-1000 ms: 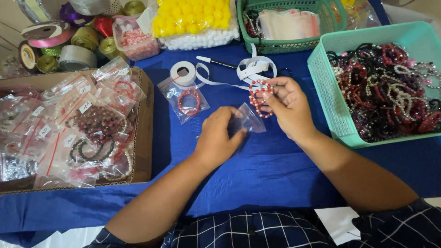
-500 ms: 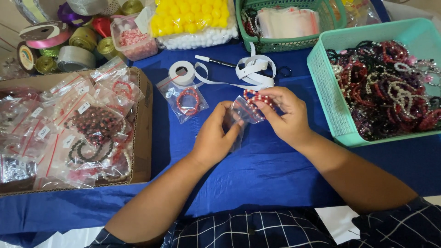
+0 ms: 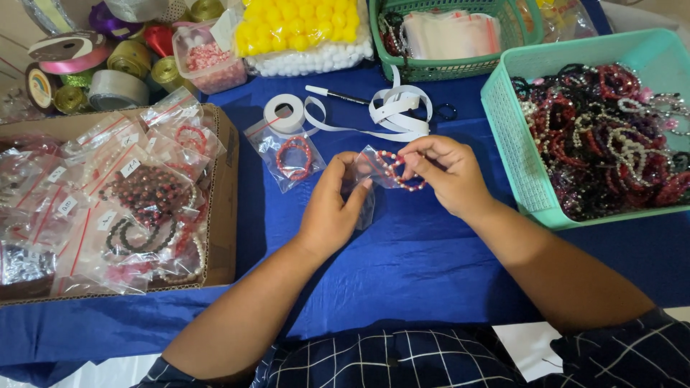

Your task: The person places several beaded bracelets and a single red beaded bracelet into small plastic bags by hand at a workstation.

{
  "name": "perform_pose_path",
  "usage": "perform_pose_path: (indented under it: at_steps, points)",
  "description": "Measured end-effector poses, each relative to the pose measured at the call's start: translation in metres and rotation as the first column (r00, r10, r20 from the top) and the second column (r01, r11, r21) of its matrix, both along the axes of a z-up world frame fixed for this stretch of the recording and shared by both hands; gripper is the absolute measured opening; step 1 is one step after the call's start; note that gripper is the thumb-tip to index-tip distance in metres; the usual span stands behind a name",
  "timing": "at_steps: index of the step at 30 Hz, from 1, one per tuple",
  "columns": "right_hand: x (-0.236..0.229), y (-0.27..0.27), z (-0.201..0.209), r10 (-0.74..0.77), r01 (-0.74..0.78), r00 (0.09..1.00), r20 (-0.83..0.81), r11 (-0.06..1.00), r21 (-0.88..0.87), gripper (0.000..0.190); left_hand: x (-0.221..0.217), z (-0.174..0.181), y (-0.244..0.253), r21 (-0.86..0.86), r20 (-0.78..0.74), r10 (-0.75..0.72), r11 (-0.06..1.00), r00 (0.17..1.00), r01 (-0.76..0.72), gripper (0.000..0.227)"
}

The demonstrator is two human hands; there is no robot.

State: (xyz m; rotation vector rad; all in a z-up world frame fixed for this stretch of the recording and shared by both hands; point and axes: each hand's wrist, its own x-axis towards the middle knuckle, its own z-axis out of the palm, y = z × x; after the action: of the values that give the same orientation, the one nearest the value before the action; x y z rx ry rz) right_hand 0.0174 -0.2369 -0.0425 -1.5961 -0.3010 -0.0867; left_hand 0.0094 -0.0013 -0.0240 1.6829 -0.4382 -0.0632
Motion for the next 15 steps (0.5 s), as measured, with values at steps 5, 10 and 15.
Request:
perform_pose_path:
  at_steps: [5,10,15]
  points:
    - [0.006,-0.001,-0.004,0.064,-0.058,0.995,-0.075,0.995,0.075,0.014,-0.002,0.005,0.001,0.022,0.06,-0.047,0.999,0.997,0.045,0.037]
    - [-0.001,0.01,0.008,0.029,-0.03,0.989,-0.148,1.0,-0.002,0.017,-0.008,0.012,0.001,0.088,0.084,-0.111,0.991,0.99,0.104,0.043]
    - [-0.004,0.014,0.006,-0.034,0.026,0.996,0.086,0.996,0.085,0.026,-0.008,0.008,-0.001,-0.047,-0.044,-0.197,0.98,0.979,0.195,0.046]
